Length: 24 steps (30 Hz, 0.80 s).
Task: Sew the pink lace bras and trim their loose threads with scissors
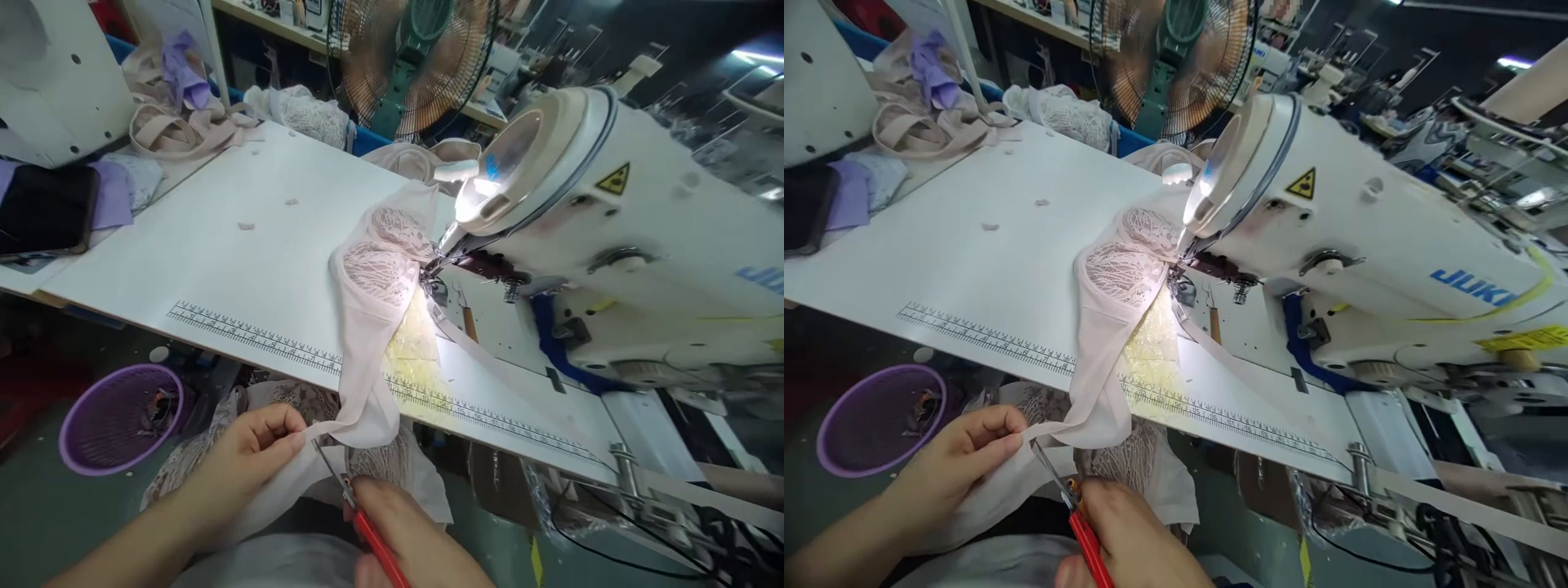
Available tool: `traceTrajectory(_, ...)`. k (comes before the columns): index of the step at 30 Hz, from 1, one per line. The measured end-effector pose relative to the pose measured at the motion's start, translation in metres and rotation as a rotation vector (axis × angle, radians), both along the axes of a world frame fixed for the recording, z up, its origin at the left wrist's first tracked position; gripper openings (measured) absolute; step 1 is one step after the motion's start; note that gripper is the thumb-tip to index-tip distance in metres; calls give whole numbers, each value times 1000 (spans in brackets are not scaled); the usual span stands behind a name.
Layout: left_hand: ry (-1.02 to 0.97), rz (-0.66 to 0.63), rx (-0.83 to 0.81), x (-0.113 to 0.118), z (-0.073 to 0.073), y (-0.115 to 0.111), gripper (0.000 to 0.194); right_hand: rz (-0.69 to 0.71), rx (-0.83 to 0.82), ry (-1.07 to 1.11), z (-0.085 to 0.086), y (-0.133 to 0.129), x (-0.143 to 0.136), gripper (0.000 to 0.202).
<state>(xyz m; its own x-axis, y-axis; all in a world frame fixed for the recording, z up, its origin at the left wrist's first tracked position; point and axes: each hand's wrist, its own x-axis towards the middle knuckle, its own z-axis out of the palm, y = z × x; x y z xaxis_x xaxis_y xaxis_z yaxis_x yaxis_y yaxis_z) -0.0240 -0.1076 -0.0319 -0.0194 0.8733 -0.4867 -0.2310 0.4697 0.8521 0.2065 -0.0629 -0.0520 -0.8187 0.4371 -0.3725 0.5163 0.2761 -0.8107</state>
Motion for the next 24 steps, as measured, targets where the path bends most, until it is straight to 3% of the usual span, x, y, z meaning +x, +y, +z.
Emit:
traceTrajectory(4,122,-62,31,5,5,3,26,-12,-8,16,-7,1,-10,35)
traceTrajectory(12,194,-88,44,6,3,-1,26,-43,32,-61,5,-3,-21,40)
traceTrajectory(19,173,-89,88,-1,5,-6,26,-152,-63,58,-1,-10,-24,45)
traceTrajectory(24,185,-185,215,3,3,-18,17,-294,90,240,9,-7,-19,52)
